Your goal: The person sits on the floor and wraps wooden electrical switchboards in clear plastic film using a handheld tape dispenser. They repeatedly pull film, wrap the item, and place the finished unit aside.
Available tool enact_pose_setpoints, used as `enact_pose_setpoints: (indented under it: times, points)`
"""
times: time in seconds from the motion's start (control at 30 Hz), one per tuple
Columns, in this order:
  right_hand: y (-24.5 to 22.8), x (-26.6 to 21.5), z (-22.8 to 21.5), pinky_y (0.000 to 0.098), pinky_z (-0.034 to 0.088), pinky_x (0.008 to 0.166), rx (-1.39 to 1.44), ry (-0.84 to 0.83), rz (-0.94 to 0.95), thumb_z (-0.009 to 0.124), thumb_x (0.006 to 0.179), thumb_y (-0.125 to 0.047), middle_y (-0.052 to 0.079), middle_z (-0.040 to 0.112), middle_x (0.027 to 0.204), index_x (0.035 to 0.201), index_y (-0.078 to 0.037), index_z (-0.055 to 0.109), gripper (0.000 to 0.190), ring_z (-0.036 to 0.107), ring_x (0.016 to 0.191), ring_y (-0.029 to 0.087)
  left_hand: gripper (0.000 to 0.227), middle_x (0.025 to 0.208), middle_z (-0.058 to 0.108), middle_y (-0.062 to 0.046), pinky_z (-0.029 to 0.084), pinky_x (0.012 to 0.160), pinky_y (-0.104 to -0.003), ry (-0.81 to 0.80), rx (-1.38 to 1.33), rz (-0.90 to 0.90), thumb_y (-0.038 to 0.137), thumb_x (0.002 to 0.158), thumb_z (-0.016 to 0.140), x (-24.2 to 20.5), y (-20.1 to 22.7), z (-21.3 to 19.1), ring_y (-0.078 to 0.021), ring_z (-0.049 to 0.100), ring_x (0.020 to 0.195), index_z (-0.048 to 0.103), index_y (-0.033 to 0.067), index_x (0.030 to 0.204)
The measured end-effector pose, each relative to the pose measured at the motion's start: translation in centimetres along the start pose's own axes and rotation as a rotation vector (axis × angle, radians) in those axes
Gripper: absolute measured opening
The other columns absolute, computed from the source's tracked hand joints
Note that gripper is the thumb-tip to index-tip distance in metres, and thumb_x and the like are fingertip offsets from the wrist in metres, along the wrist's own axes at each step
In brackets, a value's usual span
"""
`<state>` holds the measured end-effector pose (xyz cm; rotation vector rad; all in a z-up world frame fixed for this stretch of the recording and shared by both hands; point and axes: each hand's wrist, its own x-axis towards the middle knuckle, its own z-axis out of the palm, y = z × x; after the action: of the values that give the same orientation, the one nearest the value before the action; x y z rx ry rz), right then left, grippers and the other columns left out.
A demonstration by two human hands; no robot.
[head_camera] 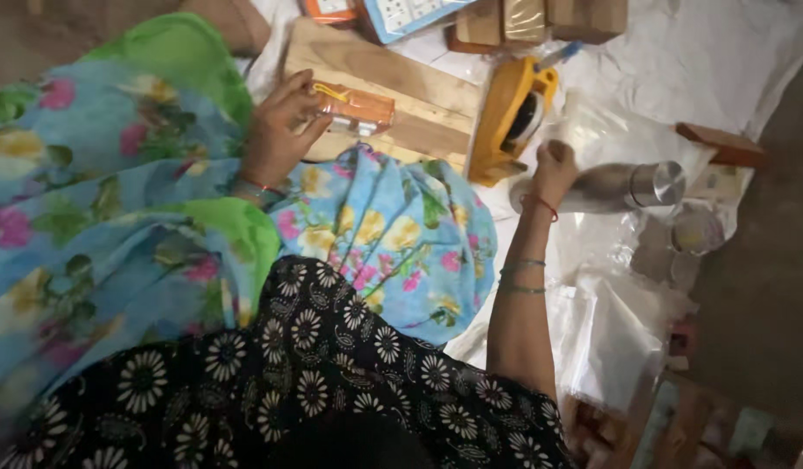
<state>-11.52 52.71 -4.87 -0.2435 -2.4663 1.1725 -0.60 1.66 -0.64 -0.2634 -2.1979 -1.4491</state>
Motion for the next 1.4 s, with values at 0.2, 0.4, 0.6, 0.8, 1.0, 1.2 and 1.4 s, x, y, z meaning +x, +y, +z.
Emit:
enact_pose_setpoints:
  times: [0.2, 0.4, 0.6, 0.8, 1.0, 1.2, 1.4]
  points:
    - [4.7, -0.5, 2.5, 0.0303, 0.053, 0.064, 0.079, -0.145, 0.205, 0.069, 0.090, -0.012, 0.009, 0.074, 0.079, 0.096, 0.006, 0.076, 0.020, 0.067, 0.069, 0.015, 0.017, 0.135, 0.067, -0.015, 0.061, 0.088, -0.028, 0.054, -0.287, -0.254, 0.000, 0.101, 0.068, -0.9, -2.8, 1.8, -0.0191, 0.068, 0.116, 0.074, -0.0014, 0.116]
    - [0.6, -0.4, 1.9, 0.0300, 0.057, 0.062, 0.289, -0.100, 0.161, 0.072, 0.091, -0.011, 0.006, 0.071, 0.079, 0.089, 0.005, 0.072, 0.016, 0.067, 0.067, 0.012, 0.020, 0.135, 0.068, -0.009, 0.058, 0.079, -0.023, 0.129, -0.483, -0.421, -0.002, 0.096, 0.069, -1.3, -5.9, 3.5, -0.0094, 0.068, 0.104, 0.075, 0.0009, 0.115]
    - [-2.1, -6.0, -1.1, 0.0274, 0.039, 0.055, 0.343, 0.014, 0.601, 0.072, 0.089, -0.019, 0.000, 0.064, 0.073, 0.085, -0.007, 0.070, 0.013, 0.053, 0.061, 0.010, 0.063, 0.120, 0.070, -0.004, 0.054, 0.072, -0.021, 0.167, -0.768, -0.527, -0.001, 0.097, 0.072, -1.1, -5.3, 3.5, -0.0052, 0.064, 0.089, 0.047, 0.0073, 0.154]
    - [-0.6, -9.2, 0.7, 0.0310, 0.049, 0.061, 0.819, -0.119, 0.830, 0.069, 0.091, -0.018, 0.000, 0.063, 0.078, 0.092, -0.012, 0.067, 0.006, 0.059, 0.066, 0.013, 0.068, 0.117, 0.069, -0.004, 0.052, 0.073, -0.024, 0.108, -0.818, -0.435, 0.001, 0.106, 0.067, -1.2, -4.8, 3.2, -0.0078, 0.058, 0.082, 0.034, 0.0121, 0.165]
    - [-4.4, -11.6, -0.6, 0.0278, 0.045, 0.061, 0.589, -0.258, 0.711, 0.071, 0.096, -0.015, 0.001, 0.060, 0.075, 0.092, -0.005, 0.068, 0.012, 0.055, 0.066, 0.012, 0.072, 0.116, 0.066, -0.003, 0.052, 0.069, -0.022, 0.142, -0.712, -0.476, 0.003, 0.102, 0.070, -1.0, -5.5, 4.4, -0.0066, 0.060, 0.084, 0.035, 0.0129, 0.164]
    - [-17.7, -6.9, 3.4, 0.0243, 0.045, 0.067, 0.459, -0.405, 0.198, 0.070, 0.098, -0.011, 0.001, 0.064, 0.079, 0.100, 0.002, 0.073, 0.013, 0.056, 0.072, 0.011, 0.071, 0.107, 0.064, 0.002, 0.052, 0.068, -0.021, 0.158, -0.724, -0.483, 0.006, 0.100, 0.073, -1.6, -6.5, 5.3, -0.0042, 0.056, 0.085, 0.037, 0.0126, 0.162]
    - [-29.6, -8.5, 12.8, 0.0240, 0.054, 0.075, 0.257, -0.793, -0.256, 0.070, 0.095, -0.010, 0.003, 0.076, 0.091, 0.102, 0.002, 0.077, 0.016, 0.067, 0.082, 0.008, 0.074, 0.100, 0.061, 0.003, 0.050, 0.067, -0.020, 0.140, -0.810, -0.361, 0.002, 0.097, 0.073, -0.8, -5.5, 4.8, -0.0041, 0.054, 0.080, 0.038, 0.0122, 0.161]
